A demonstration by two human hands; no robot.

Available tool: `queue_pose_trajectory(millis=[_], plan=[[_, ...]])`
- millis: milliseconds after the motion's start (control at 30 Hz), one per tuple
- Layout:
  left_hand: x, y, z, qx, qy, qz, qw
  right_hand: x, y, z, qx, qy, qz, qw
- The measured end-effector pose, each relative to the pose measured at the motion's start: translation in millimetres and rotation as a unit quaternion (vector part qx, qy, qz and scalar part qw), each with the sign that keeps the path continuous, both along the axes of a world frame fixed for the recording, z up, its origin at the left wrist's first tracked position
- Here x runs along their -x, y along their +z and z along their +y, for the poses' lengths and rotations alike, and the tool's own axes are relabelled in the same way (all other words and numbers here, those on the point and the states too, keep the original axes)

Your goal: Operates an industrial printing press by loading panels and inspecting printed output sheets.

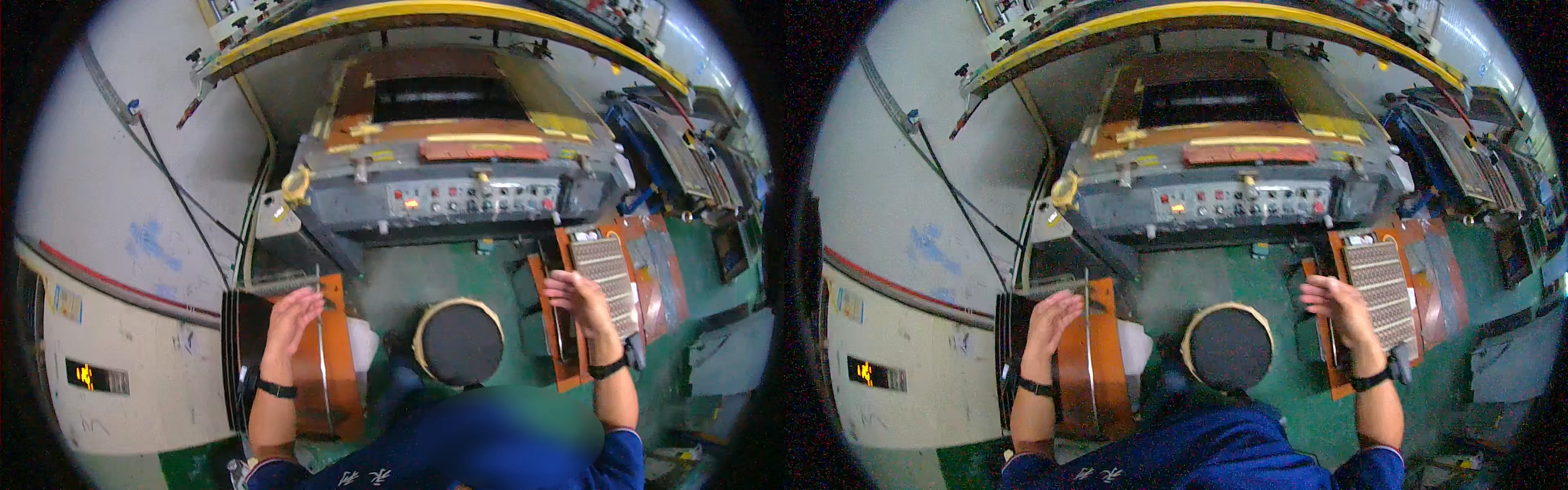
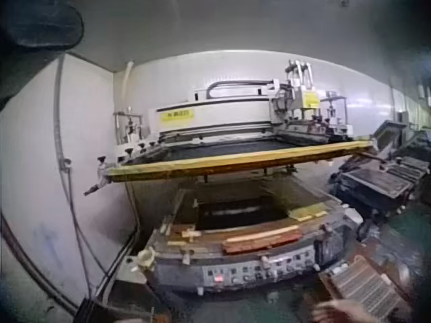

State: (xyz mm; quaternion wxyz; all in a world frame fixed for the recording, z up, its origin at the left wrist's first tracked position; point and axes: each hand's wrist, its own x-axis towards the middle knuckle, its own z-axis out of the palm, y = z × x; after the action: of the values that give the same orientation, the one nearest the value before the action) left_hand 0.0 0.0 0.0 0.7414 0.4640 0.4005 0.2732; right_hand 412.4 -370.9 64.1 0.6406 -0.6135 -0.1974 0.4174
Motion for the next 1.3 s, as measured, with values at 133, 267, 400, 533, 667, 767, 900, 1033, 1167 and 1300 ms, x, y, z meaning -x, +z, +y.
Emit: queue_pose_trajectory(millis=[133, 267, 400, 533, 667, 767, 900, 1033, 1167, 1300], plan=[[-61.5, 14.5, 136.0, -0.024, -0.084, -0.055, 0.995, -21.5, 25.5, 50.5, 0.011, -0.119, -0.007, 0.993], [-124.1, 31.7, 223.1, -0.064, -0.146, -0.021, 0.987, -56.2, 59.1, 84.1, 0.023, -0.117, -0.054, 0.991], [-182.5, 38.3, 284.9, -0.069, -0.174, -0.045, 0.981, -92.2, 81.0, 108.0, 0.095, -0.149, -0.100, 0.979], [-237.4, 44.5, 309.9, -0.099, -0.172, 0.001, 0.980, -147.3, 87.8, 117.3, 0.093, -0.142, -0.137, 0.976], [-289.1, 45.0, 329.5, -0.129, -0.145, 0.020, 0.981, -244.7, 67.5, 150.9, 0.118, -0.100, -0.280, 0.947], [-331.1, 37.4, 345.3, -0.143, -0.110, 0.034, 0.983, -322.0, 30.4, 185.2, 0.136, -0.087, -0.377, 0.912], [-384.6, 27.1, 355.0, -0.156, -0.028, 0.085, 0.984, -393.8, -18.9, 207.2, 0.088, -0.073, -0.413, 0.903], [-428.4, 14.6, 381.9, -0.189, -0.024, 0.136, 0.972, -403.7, -60.1, 202.4, 0.020, -0.073, -0.419, 0.905], [-453.3, -7.6, 417.0, -0.179, -0.011, 0.116, 0.977, -377.2, -78.6, 179.0, -0.010, -0.095, -0.385, 0.918], [-480.4, -10.8, 439.4, -0.210, -0.154, 0.164, 0.951, -354.7, -76.2, 153.9, 0.038, -0.133, -0.370, 0.919]])
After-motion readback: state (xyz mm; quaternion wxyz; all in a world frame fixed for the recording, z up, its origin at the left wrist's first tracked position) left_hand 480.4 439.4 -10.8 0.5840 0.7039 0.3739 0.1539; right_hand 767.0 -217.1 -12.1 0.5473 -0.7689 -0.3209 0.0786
